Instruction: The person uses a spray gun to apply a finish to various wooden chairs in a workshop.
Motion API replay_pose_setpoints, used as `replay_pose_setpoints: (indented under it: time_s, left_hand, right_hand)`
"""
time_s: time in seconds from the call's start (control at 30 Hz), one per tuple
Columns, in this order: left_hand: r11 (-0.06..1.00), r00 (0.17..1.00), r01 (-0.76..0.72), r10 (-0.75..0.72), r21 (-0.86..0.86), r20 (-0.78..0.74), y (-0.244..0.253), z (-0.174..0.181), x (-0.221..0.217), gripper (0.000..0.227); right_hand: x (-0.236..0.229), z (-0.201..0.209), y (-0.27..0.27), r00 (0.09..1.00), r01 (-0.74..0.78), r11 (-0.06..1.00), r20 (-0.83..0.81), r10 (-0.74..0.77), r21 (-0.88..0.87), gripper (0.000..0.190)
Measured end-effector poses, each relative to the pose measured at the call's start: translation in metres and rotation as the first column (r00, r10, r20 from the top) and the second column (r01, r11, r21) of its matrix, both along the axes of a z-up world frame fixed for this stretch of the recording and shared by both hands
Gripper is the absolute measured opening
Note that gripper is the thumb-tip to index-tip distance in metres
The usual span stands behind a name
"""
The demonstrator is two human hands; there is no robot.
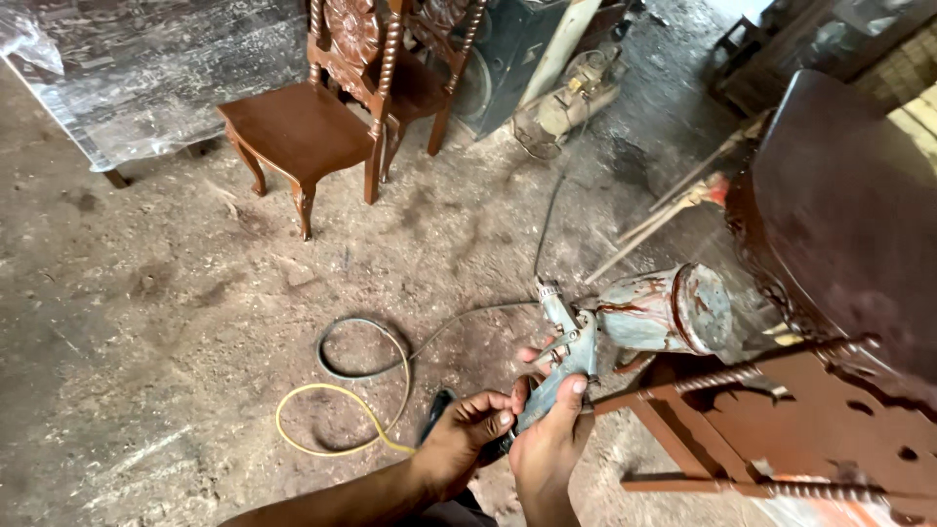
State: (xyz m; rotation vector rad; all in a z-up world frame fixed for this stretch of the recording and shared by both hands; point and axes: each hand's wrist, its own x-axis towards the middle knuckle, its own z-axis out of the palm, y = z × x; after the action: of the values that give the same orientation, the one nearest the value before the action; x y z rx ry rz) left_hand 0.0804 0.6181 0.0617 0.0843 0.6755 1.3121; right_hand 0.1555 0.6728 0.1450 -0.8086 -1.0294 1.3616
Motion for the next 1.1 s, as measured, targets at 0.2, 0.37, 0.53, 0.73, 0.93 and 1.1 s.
replay_pose_setpoints:
  time_s: [0.2, 0.37, 0.53, 0.73, 0.93, 1.1]
  left_hand:
    - [0.995, 0.994, -0.087, 0.091, 0.054, -0.066, 0.100, -0.023, -0.035, 0.012]
    - [0.988, 0.988, -0.108, 0.119, 0.110, -0.103, 0.194, -0.033, -0.056, 0.014]
    - [0.993, 0.976, 0.007, 0.019, 0.120, -0.218, 0.262, -0.041, -0.059, 0.023]
    - [0.882, 0.266, 0.465, -0.054, 0.079, -0.962, 0.303, -0.081, -0.095, 0.024]
    - [0.802, -0.090, 0.491, -0.341, -0.340, -0.936, 0.324, -0.189, -0.169, 0.017]
    - [0.673, -0.111, 0.553, -0.525, -0.491, -0.844, 0.316, -0.278, -0.273, 0.025]
  right_hand:
    - [-0.027, -0.035, 0.106, 0.990, -0.118, 0.992, -0.065, 0.121, 0.053, 0.071]
    - [-0.045, -0.053, 0.206, 0.975, -0.196, 0.981, -0.104, 0.195, -0.001, 0.074]
    - [-0.049, -0.049, 0.286, 0.972, -0.199, 0.977, -0.108, 0.207, 0.081, 0.077]
    - [-0.050, -0.006, 0.367, 0.992, -0.059, 0.973, -0.092, 0.081, 0.224, 0.082]
    - [-0.061, -0.013, 0.423, 0.995, 0.091, 0.984, -0.039, -0.086, 0.152, 0.082]
    - [-0.085, -0.067, 0.459, 0.986, 0.126, 0.976, 0.086, -0.143, 0.177, 0.079]
